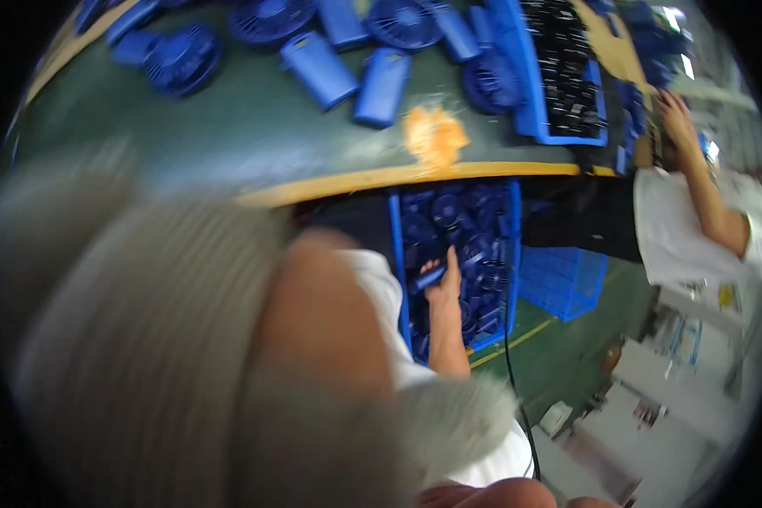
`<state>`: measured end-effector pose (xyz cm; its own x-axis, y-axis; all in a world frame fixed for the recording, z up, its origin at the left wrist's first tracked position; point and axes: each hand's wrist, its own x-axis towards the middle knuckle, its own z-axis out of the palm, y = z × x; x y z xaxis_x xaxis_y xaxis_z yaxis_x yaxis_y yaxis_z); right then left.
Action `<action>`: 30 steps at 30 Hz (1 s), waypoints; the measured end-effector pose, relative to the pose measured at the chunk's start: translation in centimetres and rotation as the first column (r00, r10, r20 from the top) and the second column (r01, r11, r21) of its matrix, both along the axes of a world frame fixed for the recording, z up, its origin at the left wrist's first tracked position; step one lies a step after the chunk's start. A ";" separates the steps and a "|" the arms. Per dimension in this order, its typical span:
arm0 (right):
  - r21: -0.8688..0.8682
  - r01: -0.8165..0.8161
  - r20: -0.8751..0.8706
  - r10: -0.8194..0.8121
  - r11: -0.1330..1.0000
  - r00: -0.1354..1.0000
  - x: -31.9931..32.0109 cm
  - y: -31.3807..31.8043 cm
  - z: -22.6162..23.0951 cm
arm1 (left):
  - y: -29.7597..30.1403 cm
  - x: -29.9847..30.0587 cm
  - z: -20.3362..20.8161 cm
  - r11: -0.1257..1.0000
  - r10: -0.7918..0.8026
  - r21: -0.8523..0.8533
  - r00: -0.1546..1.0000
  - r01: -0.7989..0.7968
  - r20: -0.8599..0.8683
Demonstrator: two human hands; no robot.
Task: The person assembles portable fans by hand, picking up fan heads, handles, and hinge connectors, attaching the connectors, and joining the fan heads to the handles.
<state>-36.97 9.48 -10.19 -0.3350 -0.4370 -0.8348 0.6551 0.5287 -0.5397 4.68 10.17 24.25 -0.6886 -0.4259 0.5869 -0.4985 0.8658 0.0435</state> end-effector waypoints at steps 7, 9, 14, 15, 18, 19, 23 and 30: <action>0.085 0.136 -0.515 -0.073 0.987 0.854 -6.6 5.6 -3.7 | 0.9 -0.3 0.9 0.990 -0.133 -0.045 0.987 0.137 0.089; 0.184 -0.111 -0.439 0.183 0.977 0.880 -3.5 4.6 -0.7 | 0.9 -0.1 0.8 0.990 -0.131 -0.050 0.989 0.135 0.066; -0.316 -0.767 -0.728 0.375 0.559 0.574 10.4 -5.1 12.1 | 0.9 2.3 1.8 0.982 0.189 -0.004 0.980 -0.190 -0.058; -0.343 -0.818 -0.854 0.209 0.462 0.477 11.4 -7.3 15.3 | -0.1 3.2 0.6 0.944 0.329 0.038 0.937 -0.327 -0.116; -0.440 -0.846 -0.887 -0.292 0.301 0.358 12.8 -15.4 21.7 | -3.7 7.0 -4.3 0.579 0.813 0.330 0.557 -0.746 -0.167; -0.394 -0.862 -0.910 -0.271 0.319 0.315 13.2 -18.7 23.5 | -4.7 9.4 -6.4 0.535 0.845 0.253 0.510 -0.806 -0.162; -0.051 -0.891 -0.951 -0.294 0.451 -0.095 15.2 -31.9 26.2 | -5.6 17.2 -13.7 0.386 0.922 0.028 0.387 -0.922 0.023; 0.422 -0.734 -0.866 -0.004 0.532 -0.500 14.5 -40.2 24.8 | -7.2 16.2 -11.2 0.362 0.881 0.199 0.404 -0.911 0.245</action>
<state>-22.48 -30.71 14.62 0.1052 -0.9379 0.3306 -0.9636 -0.1783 -0.1992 20.86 3.00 13.00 0.1609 -0.9392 0.3034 -0.9860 -0.1393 0.0918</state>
